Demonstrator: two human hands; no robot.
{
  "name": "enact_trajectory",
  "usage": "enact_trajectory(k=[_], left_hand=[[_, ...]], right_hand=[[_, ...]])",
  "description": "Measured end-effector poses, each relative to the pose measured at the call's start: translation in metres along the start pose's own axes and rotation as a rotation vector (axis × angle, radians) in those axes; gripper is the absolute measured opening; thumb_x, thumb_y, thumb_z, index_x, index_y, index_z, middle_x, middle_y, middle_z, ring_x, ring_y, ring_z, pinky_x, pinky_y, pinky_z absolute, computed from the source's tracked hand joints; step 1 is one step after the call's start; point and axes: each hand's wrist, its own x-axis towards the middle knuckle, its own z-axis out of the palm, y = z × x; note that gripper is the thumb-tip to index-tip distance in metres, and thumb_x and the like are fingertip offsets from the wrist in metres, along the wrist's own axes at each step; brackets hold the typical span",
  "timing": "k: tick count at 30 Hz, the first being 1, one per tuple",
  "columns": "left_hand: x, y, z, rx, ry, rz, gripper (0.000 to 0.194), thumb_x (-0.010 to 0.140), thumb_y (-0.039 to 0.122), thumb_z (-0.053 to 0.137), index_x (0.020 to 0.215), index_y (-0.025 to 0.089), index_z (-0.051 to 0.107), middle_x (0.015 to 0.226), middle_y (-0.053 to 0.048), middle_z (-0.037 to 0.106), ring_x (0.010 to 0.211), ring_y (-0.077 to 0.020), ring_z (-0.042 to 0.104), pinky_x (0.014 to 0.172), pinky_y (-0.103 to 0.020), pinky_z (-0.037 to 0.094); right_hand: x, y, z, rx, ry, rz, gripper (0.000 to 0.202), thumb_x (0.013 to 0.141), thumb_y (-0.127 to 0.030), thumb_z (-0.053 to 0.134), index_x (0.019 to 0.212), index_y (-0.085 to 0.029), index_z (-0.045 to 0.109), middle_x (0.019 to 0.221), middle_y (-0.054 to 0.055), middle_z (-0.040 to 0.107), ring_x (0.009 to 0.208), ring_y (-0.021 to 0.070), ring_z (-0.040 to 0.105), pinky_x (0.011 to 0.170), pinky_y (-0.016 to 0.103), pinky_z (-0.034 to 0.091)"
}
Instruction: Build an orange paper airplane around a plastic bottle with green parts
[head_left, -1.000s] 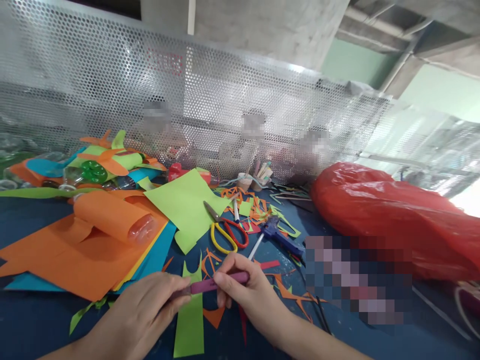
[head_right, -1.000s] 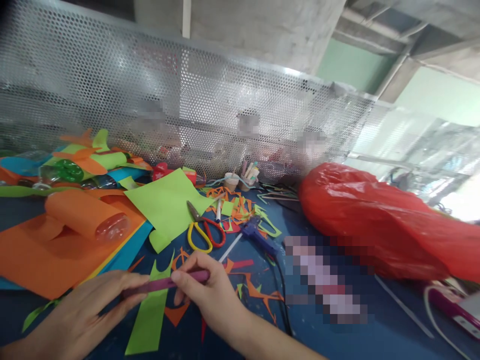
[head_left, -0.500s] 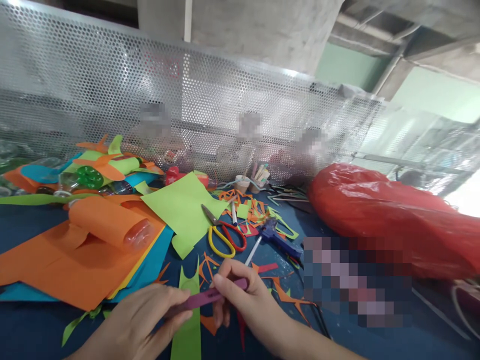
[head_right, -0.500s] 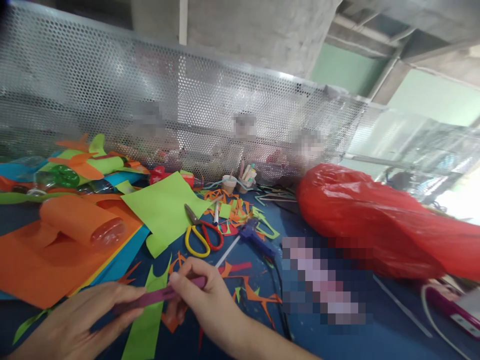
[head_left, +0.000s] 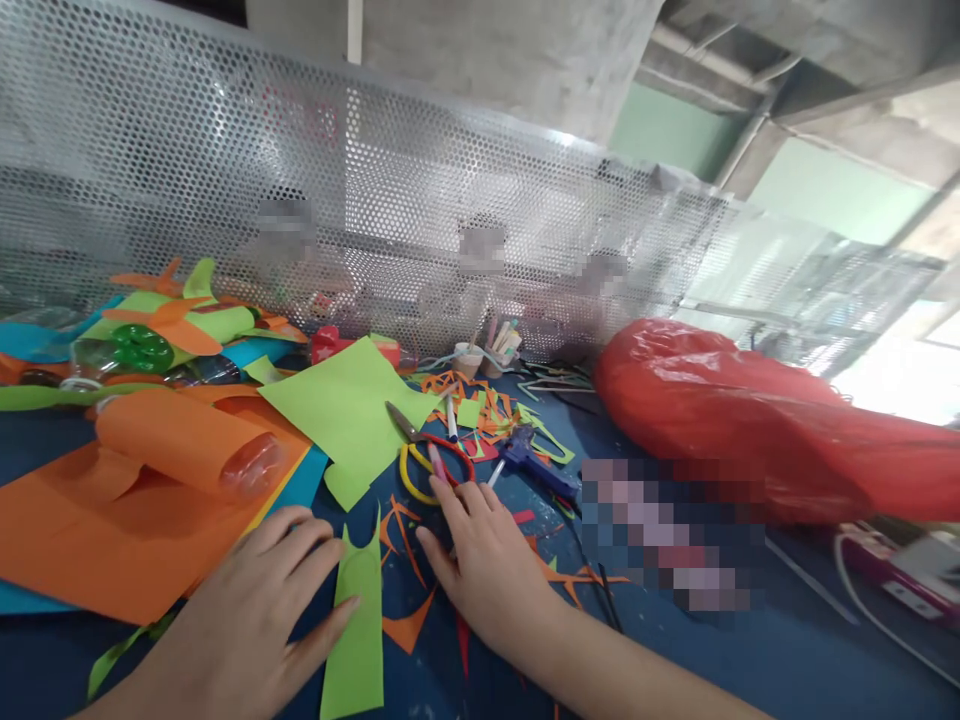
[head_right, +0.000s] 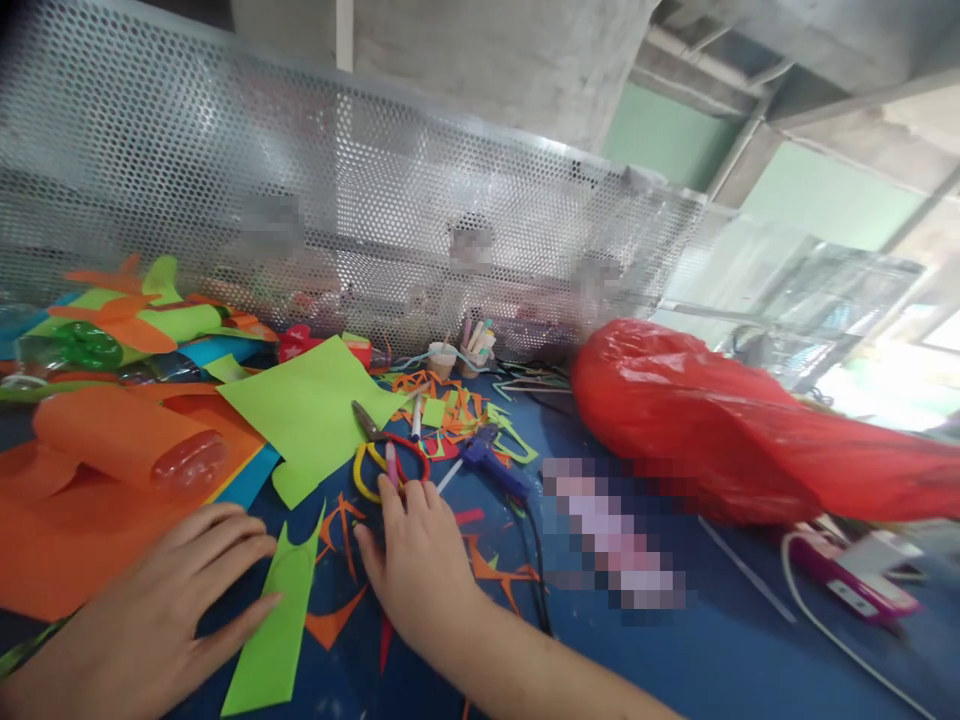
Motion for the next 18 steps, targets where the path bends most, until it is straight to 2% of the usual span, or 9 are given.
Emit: enact_trajectory(k=[6,10,13,15,18], left_hand=[[-0.003,0.001,0.011,0.070,-0.045,-0.067,0.056,0.077,0.062,0.052,0.098,0.013,0.068,0.096,-0.014,0.068,0.097,-0.0366,0.058,0.082,-0.052,0.046],[-0.002,0.002,0.013,0.073,-0.056,-0.060,0.065,0.076,0.066,0.050,0.099,0.009,0.068,0.094,-0.018,0.068,0.094,-0.0383,0.059,0.081,-0.055,0.045],[-0.001,0.001,0.012,0.019,-0.070,-0.104,0.058,0.076,0.064,0.053,0.102,0.014,0.068,0.097,-0.014,0.068,0.095,-0.0347,0.059,0.082,-0.050,0.047],[0.000,0.000,0.012,-0.051,-0.091,-0.137,0.050,0.076,0.060,0.056,0.104,0.021,0.066,0.101,-0.010,0.067,0.098,-0.0313,0.060,0.083,-0.047,0.049],[0.000,-0.001,0.012,-0.178,-0.109,-0.200,0.045,0.076,0.053,0.061,0.111,0.025,0.061,0.104,-0.007,0.067,0.099,-0.0281,0.061,0.083,-0.043,0.051]], right_hand=[[0.000,-0.006,-0.004,-0.294,-0.061,0.045,0.067,0.091,-0.050,0.037,0.135,0.001,0.044,0.109,0.025,0.061,0.097,0.0356,0.052,0.081,0.049,0.045],[0.006,0.000,-0.011,-0.397,-0.085,0.104,0.067,0.091,-0.051,0.036,0.128,0.004,0.051,0.108,0.028,0.061,0.095,0.0360,0.053,0.078,0.048,0.043],[0.011,0.011,-0.014,-0.423,-0.042,0.148,0.058,0.092,-0.047,0.035,0.109,0.000,0.064,0.116,0.029,0.058,0.099,0.0369,0.052,0.080,0.049,0.041],[0.015,0.019,-0.015,-0.416,0.010,0.144,0.047,0.092,-0.041,0.039,0.101,-0.004,0.067,0.122,0.026,0.055,0.108,0.0369,0.048,0.087,0.049,0.038],[0.021,0.028,-0.013,-0.328,0.090,0.064,0.037,0.091,-0.037,0.044,0.108,-0.009,0.062,0.119,0.020,0.058,0.111,0.0323,0.047,0.091,0.045,0.038]])
